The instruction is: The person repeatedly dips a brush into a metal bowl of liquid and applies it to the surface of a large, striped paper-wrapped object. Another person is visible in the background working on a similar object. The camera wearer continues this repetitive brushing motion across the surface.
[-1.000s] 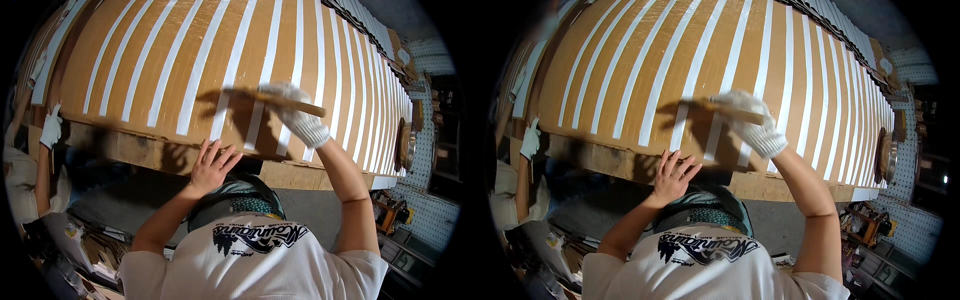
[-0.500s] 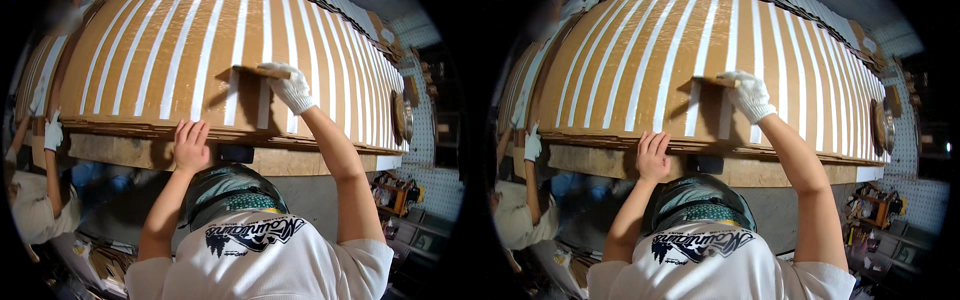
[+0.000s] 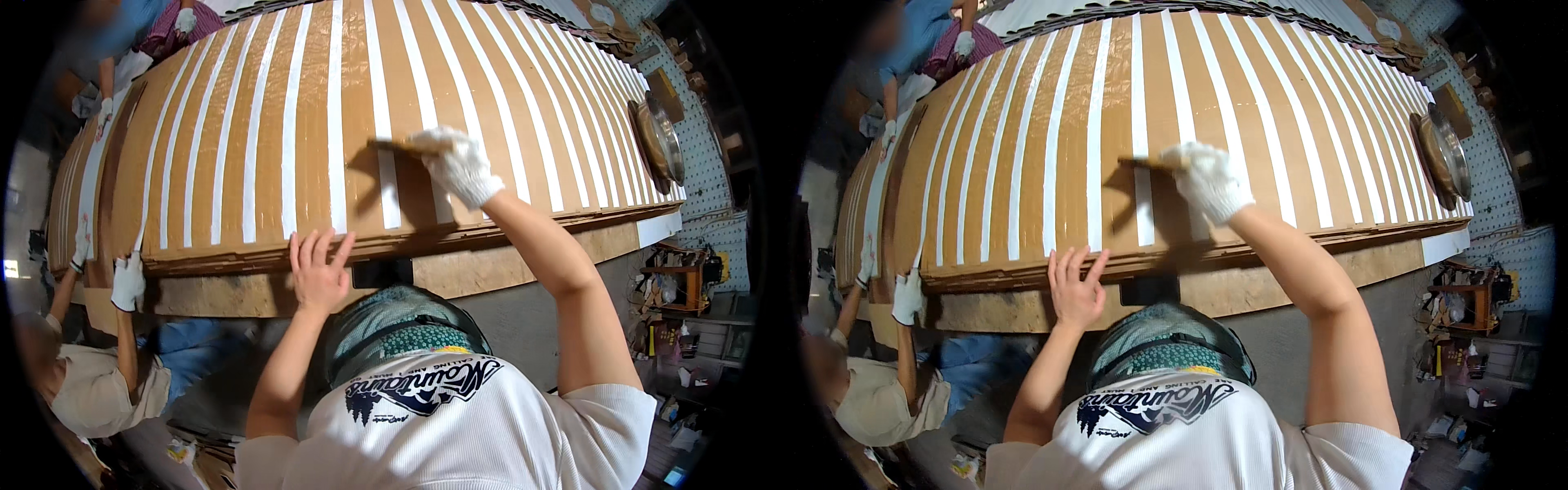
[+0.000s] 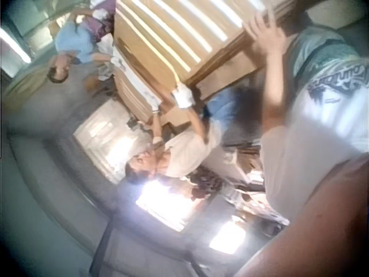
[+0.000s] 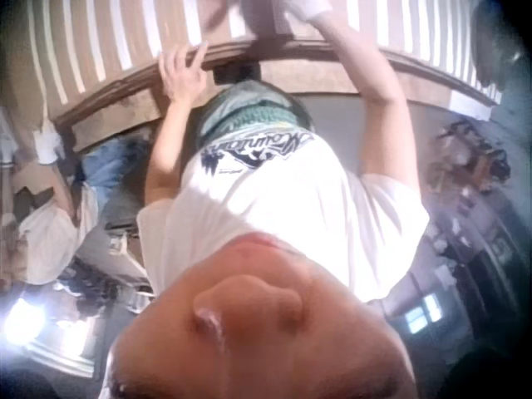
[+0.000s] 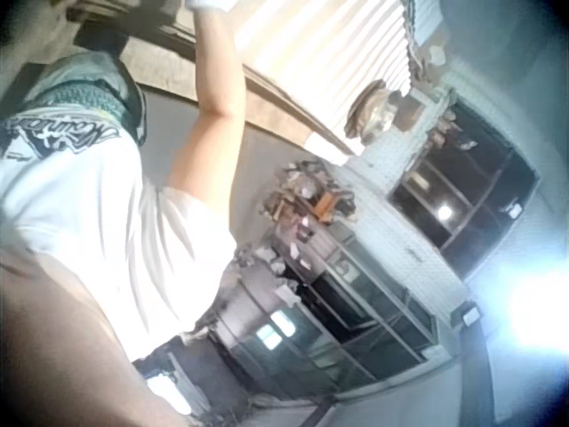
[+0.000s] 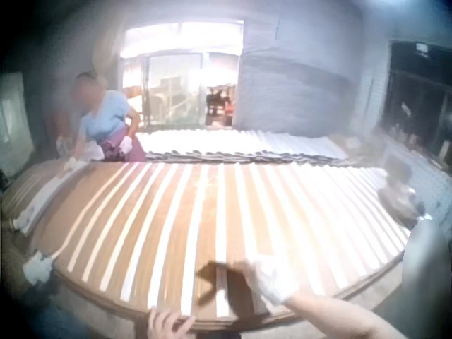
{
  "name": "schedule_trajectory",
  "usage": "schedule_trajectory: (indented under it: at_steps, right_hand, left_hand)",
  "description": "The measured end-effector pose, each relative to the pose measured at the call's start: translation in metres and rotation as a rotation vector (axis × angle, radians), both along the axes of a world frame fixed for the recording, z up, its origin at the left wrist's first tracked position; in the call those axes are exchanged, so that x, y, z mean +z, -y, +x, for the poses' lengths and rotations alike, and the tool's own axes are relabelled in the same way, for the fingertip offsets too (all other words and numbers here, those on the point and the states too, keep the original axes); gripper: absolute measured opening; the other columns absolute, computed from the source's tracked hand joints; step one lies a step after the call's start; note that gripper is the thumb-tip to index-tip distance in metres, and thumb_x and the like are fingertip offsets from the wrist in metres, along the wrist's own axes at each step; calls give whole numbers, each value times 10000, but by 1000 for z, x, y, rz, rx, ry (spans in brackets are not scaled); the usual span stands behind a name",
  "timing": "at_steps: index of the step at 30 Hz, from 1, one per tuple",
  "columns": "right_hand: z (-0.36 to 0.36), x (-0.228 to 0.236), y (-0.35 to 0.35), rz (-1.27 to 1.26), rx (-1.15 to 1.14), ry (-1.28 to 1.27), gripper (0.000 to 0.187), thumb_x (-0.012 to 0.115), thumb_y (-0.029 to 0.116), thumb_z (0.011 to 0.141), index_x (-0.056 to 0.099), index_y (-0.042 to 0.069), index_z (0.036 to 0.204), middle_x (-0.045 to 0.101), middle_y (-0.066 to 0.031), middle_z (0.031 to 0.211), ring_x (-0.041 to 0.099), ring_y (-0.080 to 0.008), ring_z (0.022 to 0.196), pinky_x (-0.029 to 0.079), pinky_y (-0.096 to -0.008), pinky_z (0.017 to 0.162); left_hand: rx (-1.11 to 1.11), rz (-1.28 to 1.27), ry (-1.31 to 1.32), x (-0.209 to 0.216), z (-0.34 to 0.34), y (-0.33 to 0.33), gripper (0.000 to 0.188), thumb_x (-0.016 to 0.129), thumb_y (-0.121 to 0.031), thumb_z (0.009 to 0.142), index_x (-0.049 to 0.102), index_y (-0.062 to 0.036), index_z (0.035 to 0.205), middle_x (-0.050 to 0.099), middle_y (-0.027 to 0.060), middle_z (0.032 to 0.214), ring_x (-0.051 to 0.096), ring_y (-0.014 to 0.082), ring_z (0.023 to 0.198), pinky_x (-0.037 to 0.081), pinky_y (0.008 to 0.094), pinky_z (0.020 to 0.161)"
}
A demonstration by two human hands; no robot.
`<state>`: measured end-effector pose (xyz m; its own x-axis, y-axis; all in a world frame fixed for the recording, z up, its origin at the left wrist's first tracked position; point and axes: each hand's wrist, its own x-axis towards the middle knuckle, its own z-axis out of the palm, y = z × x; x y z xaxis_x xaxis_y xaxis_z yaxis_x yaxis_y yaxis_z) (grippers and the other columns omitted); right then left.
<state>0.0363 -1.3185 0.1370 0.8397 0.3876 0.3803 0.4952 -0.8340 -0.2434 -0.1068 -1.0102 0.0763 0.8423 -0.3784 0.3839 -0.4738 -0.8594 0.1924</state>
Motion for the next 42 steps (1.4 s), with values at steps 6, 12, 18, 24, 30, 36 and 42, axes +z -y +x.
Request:
schedule_trajectory:
  at_steps: [6,12,18,24,30,36,42]
  right_hand:
    - [-22,31,-6,-4,34,-510,225,727,213,856,667,70,1018,671,-158,912,676,-355,911,551,-433,795]
    - [95,43,-23,72,-106,-264,350,823,258,779,590,53,941,689,-179,920,661,-416,916,538,-490,818]
    - [277,25,-12,41,-201,-193,335,808,246,796,641,42,1002,708,-189,980,639,-432,961,468,-490,914]
    - [442,4,-14,-14,-292,-79,335,807,331,810,635,130,1016,712,-108,961,678,-344,956,447,-438,880]
    - [555,-40,8,-40,-221,357,330,792,270,787,640,160,1058,699,-85,961,664,-328,948,474,-433,843]
    - [501,-19,-13,187,-162,-85,213,641,158,898,651,125,1108,713,-192,1016,675,-385,1016,530,-447,871]
    - [305,-20,-5,6,100,37,291,571,127,914,720,196,1154,706,-88,1037,696,-302,945,577,-386,825]
  left_hand:
    - [20,87,-39,-9,0,11,743,675,-164,723,570,-369,1429,431,103,1397,384,406,1289,216,682,1180]
    - [-11,145,-31,-5,8,12,677,655,-169,724,631,-339,1378,396,102,1420,362,412,1284,245,685,1158]
    - [49,193,119,-33,14,11,390,669,-350,873,681,-444,1251,407,56,1373,404,342,1244,337,666,1096]
    - [89,341,113,-47,0,4,467,675,-595,883,577,-535,1336,374,29,1377,360,306,1310,365,621,1059]
    - [60,482,21,-46,-16,-2,633,625,-710,880,406,-584,1461,347,51,1455,319,324,1386,352,652,1094]
    - [28,428,54,-42,-5,-5,499,629,-538,964,470,-524,1437,374,39,1441,343,322,1377,379,653,1090]
    - [74,295,-12,-33,2,5,459,624,-276,972,557,-522,1354,348,49,1424,323,329,1372,376,656,1096]
